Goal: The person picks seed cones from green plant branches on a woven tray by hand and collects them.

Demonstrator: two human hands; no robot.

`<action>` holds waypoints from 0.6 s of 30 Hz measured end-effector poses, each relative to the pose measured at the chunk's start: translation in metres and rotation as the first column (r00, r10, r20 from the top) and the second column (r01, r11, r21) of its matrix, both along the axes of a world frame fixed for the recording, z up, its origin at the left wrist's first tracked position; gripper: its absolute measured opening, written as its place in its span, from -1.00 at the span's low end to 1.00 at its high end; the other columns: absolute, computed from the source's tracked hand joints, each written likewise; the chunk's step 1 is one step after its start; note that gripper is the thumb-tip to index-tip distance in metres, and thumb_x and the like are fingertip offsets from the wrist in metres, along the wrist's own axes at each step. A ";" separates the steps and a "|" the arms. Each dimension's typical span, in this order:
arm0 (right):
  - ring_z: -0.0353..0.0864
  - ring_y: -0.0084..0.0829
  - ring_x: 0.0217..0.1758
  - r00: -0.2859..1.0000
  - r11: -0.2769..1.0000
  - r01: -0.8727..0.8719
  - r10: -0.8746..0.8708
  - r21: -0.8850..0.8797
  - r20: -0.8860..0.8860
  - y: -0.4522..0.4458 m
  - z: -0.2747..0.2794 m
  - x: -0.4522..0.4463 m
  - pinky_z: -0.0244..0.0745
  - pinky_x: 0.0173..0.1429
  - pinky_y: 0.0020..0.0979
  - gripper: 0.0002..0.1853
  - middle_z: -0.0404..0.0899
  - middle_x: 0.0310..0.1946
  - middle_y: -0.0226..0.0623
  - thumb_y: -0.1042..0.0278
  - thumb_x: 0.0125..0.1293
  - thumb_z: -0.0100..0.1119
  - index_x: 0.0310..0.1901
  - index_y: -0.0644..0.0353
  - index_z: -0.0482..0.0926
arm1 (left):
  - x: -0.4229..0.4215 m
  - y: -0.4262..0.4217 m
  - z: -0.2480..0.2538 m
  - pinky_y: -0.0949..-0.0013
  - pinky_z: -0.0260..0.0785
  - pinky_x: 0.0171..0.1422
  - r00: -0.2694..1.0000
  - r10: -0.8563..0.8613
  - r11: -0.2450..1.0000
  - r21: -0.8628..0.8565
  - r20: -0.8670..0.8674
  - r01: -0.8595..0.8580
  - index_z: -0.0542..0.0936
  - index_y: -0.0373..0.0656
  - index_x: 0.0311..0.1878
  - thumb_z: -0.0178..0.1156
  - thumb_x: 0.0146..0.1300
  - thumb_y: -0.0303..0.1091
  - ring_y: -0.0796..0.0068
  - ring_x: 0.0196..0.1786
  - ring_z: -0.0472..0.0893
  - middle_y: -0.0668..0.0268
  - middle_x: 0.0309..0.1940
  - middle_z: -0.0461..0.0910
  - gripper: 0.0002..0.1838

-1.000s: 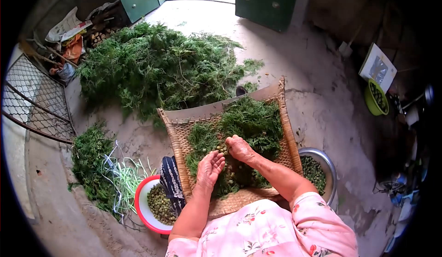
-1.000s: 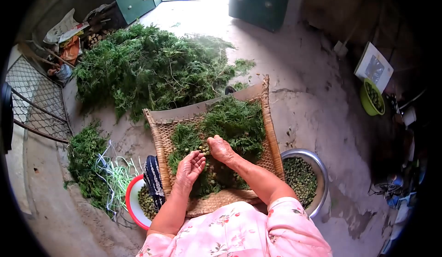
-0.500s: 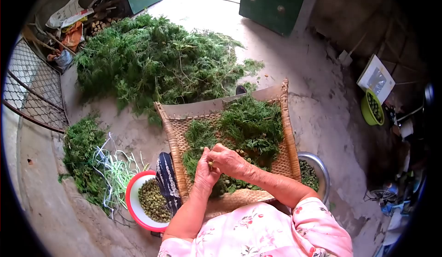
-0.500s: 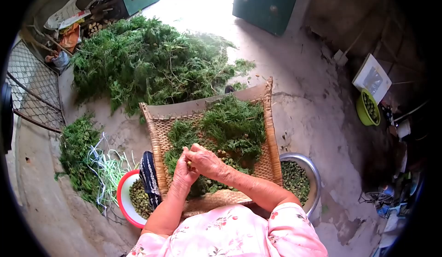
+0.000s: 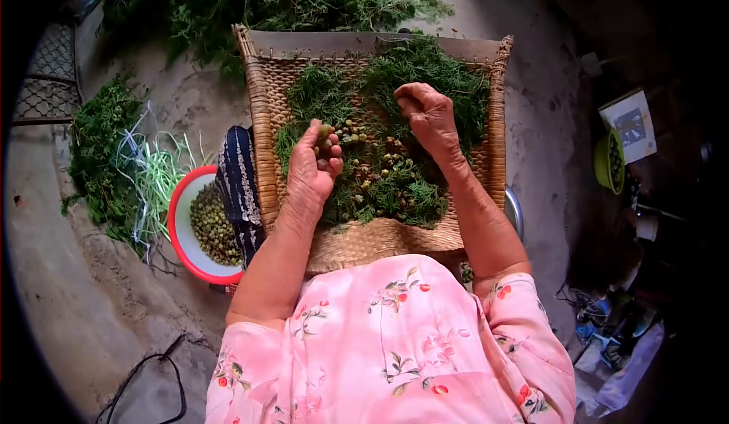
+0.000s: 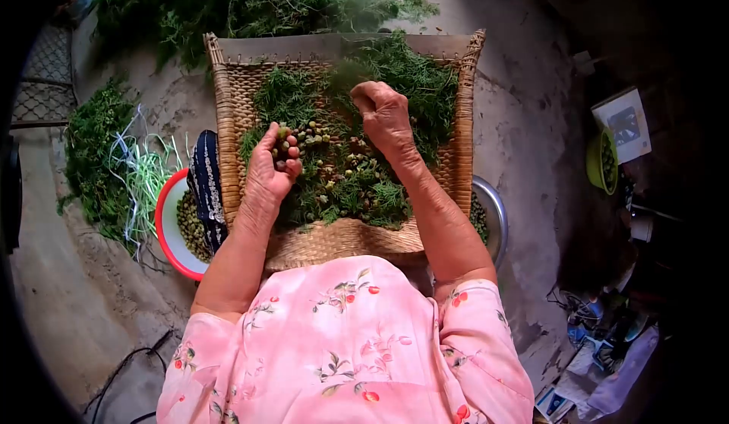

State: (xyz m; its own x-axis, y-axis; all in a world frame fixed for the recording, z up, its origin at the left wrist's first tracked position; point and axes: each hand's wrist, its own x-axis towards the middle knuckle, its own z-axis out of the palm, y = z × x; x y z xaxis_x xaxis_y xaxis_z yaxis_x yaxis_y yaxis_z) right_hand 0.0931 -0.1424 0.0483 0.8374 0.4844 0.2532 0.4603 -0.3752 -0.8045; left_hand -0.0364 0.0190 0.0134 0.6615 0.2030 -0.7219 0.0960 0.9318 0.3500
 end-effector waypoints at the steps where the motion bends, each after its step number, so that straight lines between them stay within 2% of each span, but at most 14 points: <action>1: 0.60 -0.31 -0.30 0.999 0.996 -0.021 0.018 -0.084 -0.041 -0.004 -0.004 0.000 0.49 -0.22 -0.37 -0.88 0.59 -0.36 -0.19 0.57 0.09 0.17 -0.29 0.23 0.58 | 0.000 0.000 0.004 0.58 0.25 -0.62 1.000 0.013 1.000 0.014 -0.005 -0.012 0.55 -0.06 -0.32 0.16 0.25 -0.05 0.60 -0.55 0.45 0.43 -0.52 0.51 -0.73; 4: 0.59 -0.27 -0.34 0.991 0.966 -0.136 0.127 -0.222 -0.052 -0.005 -0.030 -0.004 0.50 -0.24 -0.35 -0.87 0.58 -0.42 -0.20 0.59 0.02 0.18 -0.34 0.20 0.58 | 0.000 0.003 0.005 0.57 0.30 -0.60 0.999 0.035 0.999 0.020 0.040 -0.036 0.56 -0.04 -0.25 0.13 0.27 -0.02 0.59 -0.55 0.45 0.43 -0.51 0.51 -0.72; 6: 0.58 -0.21 -0.31 0.987 0.954 -0.152 0.134 -0.259 -0.089 -0.008 -0.036 -0.009 0.50 -0.21 -0.29 -0.88 0.56 -0.42 -0.20 0.57 0.01 0.20 -0.37 0.18 0.57 | -0.002 0.003 0.005 0.57 0.33 -0.58 0.999 0.031 0.999 0.025 0.029 -0.032 0.57 -0.04 -0.23 0.11 0.27 -0.03 0.58 -0.53 0.48 0.43 -0.49 0.52 -0.72; 8: 0.55 -0.15 -0.24 0.980 0.853 -0.199 0.180 -0.482 -0.086 -0.013 -0.035 -0.013 0.48 -0.16 -0.23 -0.86 0.54 -0.38 -0.20 0.52 -0.01 0.23 -0.35 0.17 0.56 | -0.003 0.003 0.001 0.57 0.34 -0.56 1.000 0.006 0.998 0.067 0.006 -0.007 0.56 -0.05 -0.25 0.14 0.25 -0.02 0.58 -0.50 0.52 0.42 -0.48 0.54 -0.71; 9: 0.56 -0.20 -0.24 0.978 0.807 -0.199 0.197 -0.556 -0.063 -0.014 -0.033 -0.015 0.49 -0.18 -0.29 -0.78 0.52 -0.33 -0.24 0.52 0.00 0.26 -0.26 0.18 0.54 | -0.003 0.003 -0.002 0.56 0.36 -0.55 1.000 0.000 0.997 0.074 0.005 0.000 0.55 -0.08 -0.23 0.15 0.25 -0.03 0.57 -0.49 0.53 0.40 -0.46 0.56 -0.71; 10: 0.56 -0.20 -0.24 0.978 0.806 -0.199 0.197 -0.557 -0.066 -0.013 -0.030 -0.018 0.49 -0.18 -0.29 -0.78 0.52 -0.33 -0.24 0.52 0.00 0.26 -0.26 0.18 0.54 | -0.003 0.002 -0.003 0.56 0.36 -0.55 1.000 -0.001 0.997 0.072 0.003 0.001 0.55 -0.08 -0.23 0.15 0.25 -0.03 0.57 -0.49 0.53 0.40 -0.46 0.56 -0.71; 12: 0.52 -0.16 -0.16 0.978 0.701 -0.156 0.210 -0.696 -0.007 -0.010 -0.023 -0.022 0.46 -0.12 -0.22 -0.78 0.48 -0.30 -0.22 0.51 0.01 0.25 -0.25 0.16 0.51 | -0.002 -0.001 -0.003 0.55 0.37 -0.54 1.000 -0.030 0.995 0.090 -0.006 0.030 0.55 -0.09 -0.21 0.15 0.25 -0.06 0.56 -0.49 0.54 0.39 -0.46 0.56 -0.71; 16: 0.52 -0.07 -0.19 0.972 0.724 -0.145 0.230 -0.674 0.039 -0.013 -0.034 -0.021 0.45 -0.14 -0.15 -0.86 0.45 -0.34 -0.14 0.53 0.02 0.15 -0.33 0.17 0.47 | -0.002 -0.009 0.003 0.59 0.38 -0.55 0.996 -0.084 0.993 0.084 -0.028 0.086 0.55 -0.12 -0.16 0.13 0.28 -0.11 0.59 -0.48 0.52 0.39 -0.41 0.56 -0.73; 18: 0.51 -0.11 -0.18 0.972 0.724 -0.176 0.234 -0.667 -0.003 -0.016 -0.035 -0.017 0.48 -0.14 -0.25 -0.77 0.45 -0.33 -0.18 0.52 -0.01 0.25 -0.27 0.17 0.49 | -0.003 -0.011 -0.003 0.57 0.41 -0.53 0.995 -0.103 0.990 0.094 -0.015 0.104 0.54 -0.14 -0.15 0.14 0.28 -0.12 0.57 -0.46 0.54 0.35 -0.39 0.56 -0.72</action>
State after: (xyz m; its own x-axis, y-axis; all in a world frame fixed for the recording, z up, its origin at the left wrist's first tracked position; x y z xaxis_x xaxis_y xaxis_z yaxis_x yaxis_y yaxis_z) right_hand 0.0763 -0.1580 0.0136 0.6897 0.7110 -0.1371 0.6375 -0.6861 -0.3506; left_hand -0.0395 0.0079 0.0101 0.6756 0.2013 -0.7092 0.1944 0.8793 0.4348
